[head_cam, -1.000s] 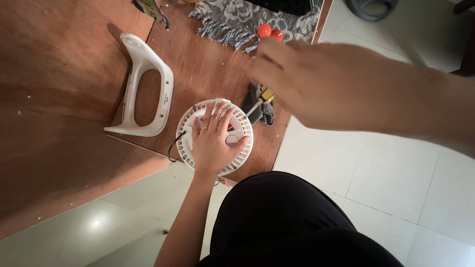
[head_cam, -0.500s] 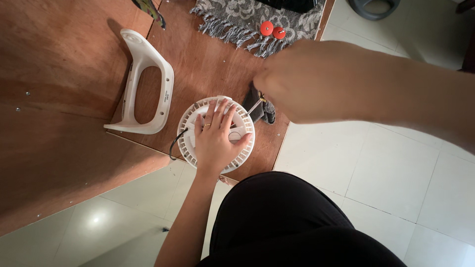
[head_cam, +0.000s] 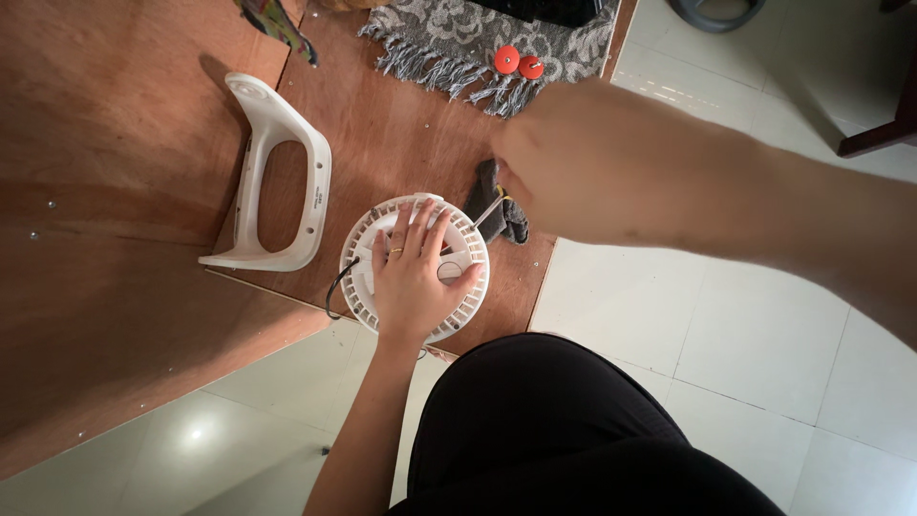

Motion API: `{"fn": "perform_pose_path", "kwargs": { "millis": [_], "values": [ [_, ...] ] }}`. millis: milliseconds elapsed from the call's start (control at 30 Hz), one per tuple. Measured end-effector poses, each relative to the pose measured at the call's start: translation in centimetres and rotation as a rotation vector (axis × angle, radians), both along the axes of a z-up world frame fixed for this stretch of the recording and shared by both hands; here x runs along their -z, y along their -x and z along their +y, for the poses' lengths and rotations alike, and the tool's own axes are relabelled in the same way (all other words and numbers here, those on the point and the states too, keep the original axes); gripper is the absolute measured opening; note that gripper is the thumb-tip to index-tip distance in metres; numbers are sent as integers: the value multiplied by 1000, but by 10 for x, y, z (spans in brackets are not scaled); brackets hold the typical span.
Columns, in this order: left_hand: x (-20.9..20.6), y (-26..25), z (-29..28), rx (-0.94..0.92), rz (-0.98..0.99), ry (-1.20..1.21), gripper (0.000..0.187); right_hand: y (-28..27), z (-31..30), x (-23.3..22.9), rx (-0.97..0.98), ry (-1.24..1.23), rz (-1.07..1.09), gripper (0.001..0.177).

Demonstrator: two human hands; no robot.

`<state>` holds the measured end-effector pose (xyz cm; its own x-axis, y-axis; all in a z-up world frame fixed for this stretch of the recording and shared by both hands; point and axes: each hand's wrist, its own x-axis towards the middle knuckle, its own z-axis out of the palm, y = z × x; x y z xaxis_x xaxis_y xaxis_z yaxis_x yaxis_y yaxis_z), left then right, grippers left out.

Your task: The person uses a screwdriver to tighten screws on the back of a small white fan. They then attach the fan's handle and secure it with a plastic cap.

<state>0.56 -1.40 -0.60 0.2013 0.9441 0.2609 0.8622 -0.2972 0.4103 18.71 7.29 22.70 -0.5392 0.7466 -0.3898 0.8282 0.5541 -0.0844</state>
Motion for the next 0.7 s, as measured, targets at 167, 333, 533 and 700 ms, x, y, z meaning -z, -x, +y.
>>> {"fn": "perform_pose_path", "kwargs": {
  "millis": [167, 333, 533, 700],
  "values": [
    [1, 1, 0, -4, 5, 6, 75, -1, 0, 8, -244, -112, 20, 28],
    [1, 0, -1, -3, 6, 1, 74, 6, -5, 2, -6, 14, -39, 34],
    [1, 3, -1, -7, 5, 16, 75, 12, -7, -16, 80, 61, -115, 40],
    [-7, 1, 5, -4, -48, -25, 68, 3, -3, -18, -47, 20, 133, 38]
  ]
}}
